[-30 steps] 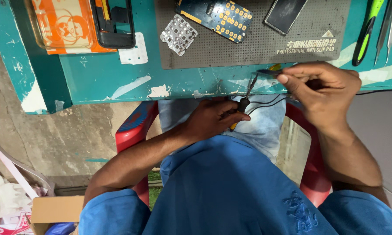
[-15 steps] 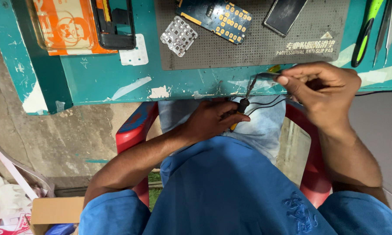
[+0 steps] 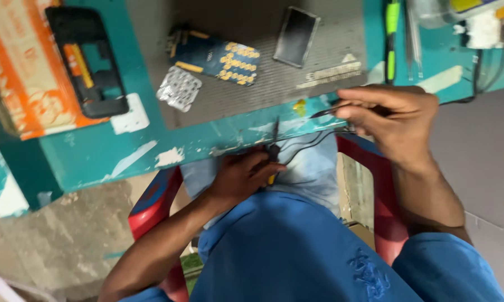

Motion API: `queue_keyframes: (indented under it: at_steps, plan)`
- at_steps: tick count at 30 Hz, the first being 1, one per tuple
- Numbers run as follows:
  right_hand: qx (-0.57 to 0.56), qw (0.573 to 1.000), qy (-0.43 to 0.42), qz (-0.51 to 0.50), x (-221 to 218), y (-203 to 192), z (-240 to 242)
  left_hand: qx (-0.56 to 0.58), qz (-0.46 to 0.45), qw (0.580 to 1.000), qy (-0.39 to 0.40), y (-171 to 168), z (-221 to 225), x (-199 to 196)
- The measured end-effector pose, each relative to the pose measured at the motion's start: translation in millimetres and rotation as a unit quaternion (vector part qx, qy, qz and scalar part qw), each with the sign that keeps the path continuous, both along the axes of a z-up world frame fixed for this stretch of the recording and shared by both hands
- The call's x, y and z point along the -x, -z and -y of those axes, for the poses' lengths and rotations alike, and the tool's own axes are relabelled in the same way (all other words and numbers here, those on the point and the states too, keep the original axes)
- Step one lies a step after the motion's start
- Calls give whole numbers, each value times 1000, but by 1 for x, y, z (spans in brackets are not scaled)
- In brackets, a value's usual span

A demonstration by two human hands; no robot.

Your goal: The person cleans a mobile phone circuit board with a brush and then uses a soldering iron to work on specific contact points. The person handles the circuit board and a keypad component on a workbench.

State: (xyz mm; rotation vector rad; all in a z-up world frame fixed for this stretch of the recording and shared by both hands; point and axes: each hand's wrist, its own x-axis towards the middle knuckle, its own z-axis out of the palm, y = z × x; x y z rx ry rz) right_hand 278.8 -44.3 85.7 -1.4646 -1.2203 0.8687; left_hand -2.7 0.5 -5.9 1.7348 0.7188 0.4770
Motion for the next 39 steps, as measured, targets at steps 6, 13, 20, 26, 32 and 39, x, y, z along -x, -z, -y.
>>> queue_keyframes:
  at_steps: [6, 13, 20, 26, 32, 39]
  plan:
    - [-14, 984, 97, 147, -76, -24, 54, 157, 7, 987, 15, -3, 2, 1]
    - [88, 918, 267, 279, -166, -2, 76, 113, 33, 993, -11, 1, 6, -3]
    - [-24, 907, 317, 278, -167, 27, 62, 37, 50, 998, 2, -2, 3, -1]
    - [-101, 850, 203, 476, -140, 9, 39, 41, 69, 997, 2, -3, 2, -1]
    - [-112, 825, 180, 524, -119, -7, 21, 31, 62, 998, -1, -4, 2, -1]
    - [-65, 800, 180, 568, -125, -2, 28, 35, 50, 998, -1, -3, 4, -1]
